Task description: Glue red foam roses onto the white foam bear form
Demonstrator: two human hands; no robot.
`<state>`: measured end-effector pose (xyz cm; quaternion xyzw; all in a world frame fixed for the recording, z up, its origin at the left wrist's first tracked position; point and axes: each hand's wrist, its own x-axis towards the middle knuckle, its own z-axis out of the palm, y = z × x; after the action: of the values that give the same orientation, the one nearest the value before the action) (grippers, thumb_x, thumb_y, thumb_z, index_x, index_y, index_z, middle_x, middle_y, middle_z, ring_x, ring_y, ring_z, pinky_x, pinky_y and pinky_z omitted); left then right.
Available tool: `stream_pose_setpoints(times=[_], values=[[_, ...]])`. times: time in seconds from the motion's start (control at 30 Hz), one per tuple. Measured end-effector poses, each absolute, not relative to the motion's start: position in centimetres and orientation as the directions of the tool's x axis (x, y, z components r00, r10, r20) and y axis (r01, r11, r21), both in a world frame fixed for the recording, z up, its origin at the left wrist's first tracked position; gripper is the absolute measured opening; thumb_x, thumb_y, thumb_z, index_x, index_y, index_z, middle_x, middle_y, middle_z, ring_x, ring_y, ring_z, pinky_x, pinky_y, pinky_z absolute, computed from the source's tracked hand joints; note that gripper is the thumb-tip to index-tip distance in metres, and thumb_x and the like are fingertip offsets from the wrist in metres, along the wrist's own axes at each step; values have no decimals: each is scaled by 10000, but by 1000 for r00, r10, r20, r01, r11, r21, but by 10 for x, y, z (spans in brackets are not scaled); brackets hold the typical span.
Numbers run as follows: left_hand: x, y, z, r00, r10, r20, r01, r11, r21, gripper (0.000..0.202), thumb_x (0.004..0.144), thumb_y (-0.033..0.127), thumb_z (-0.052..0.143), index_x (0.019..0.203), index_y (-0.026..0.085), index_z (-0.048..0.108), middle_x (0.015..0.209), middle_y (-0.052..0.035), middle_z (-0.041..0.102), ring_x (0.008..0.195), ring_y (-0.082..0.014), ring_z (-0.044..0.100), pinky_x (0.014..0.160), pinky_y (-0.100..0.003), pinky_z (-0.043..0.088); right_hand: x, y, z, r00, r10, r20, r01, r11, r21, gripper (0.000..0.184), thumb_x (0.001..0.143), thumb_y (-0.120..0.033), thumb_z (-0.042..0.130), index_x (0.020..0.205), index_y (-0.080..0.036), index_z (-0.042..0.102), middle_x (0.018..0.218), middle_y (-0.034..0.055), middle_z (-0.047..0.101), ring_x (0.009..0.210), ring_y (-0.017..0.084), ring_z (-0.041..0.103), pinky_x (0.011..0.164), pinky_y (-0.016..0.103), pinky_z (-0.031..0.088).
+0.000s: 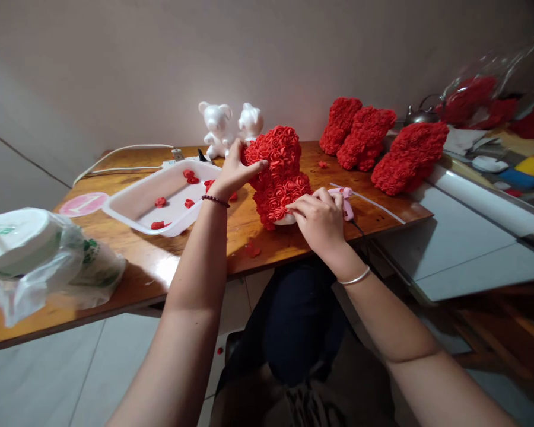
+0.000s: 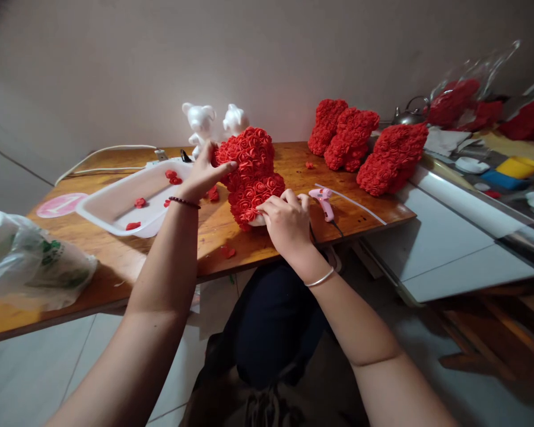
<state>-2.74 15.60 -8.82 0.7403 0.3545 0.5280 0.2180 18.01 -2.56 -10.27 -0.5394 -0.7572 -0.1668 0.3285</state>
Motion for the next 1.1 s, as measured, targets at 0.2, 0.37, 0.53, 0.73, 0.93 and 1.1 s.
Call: stream_pose_setpoints(times=[0.2,0.37,0.53,0.73,0.93,1.1], values=[[-19,157,-89,168,723,670,295,-685,666,601,685,638,813,1059,253,544,1294,-103,608,1392,-361,458,1112,-534,449,182,-26,-93,-246,736,631,930,362,-59,94,915,-259,717,946,-285,802,987,7,781,982,264,564,903,457,337],[-25,155,-86,167,740,652,278,-669,689,604,701,648,795,1053,236,528,1241,-112,617,1326,-361,509,1065,-533,480,199,-26,-100,-45,664,746,858,409,-312,132,937,-330,687,973,-290,808,957,10,773,935,220,628,931,418,430],[-29,155,-86,206,763,613,292,-646,706,588,707,615,798,1035,218,515,1179,-106,623,1281,-364,536,1017,-543,505,210,-27,-120,117,621,775,793,411,-449,182,925,-368,692,987,-240,805,970,38,785,959,231,670,988,432,472],[-27,152,-85,168,754,635,281,-654,702,517,728,589,782,1055,264,548,1242,-106,623,1345,-368,483,1042,-568,482,195,-24,-123,78,629,773,827,393,-402,170,932,-382,692,971,-265,810,977,26,790,933,227,647,953,432,464],[-26,152,-84,200,744,637,285,-666,689,481,733,546,775,1066,275,556,1208,-117,626,1339,-384,472,1023,-611,473,195,-17,-117,2,646,763,908,318,-273,118,930,-331,699,910,-282,804,938,14,768,970,253,581,950,449,392],[-25,152,-83,217,746,629,288,-665,689,501,723,546,799,1023,259,518,1117,-97,600,1224,-354,534,1001,-575,488,193,-20,-113,-56,661,748,944,280,-177,131,934,-299,686,881,-276,803,947,38,717,975,254,542,944,449,367]])
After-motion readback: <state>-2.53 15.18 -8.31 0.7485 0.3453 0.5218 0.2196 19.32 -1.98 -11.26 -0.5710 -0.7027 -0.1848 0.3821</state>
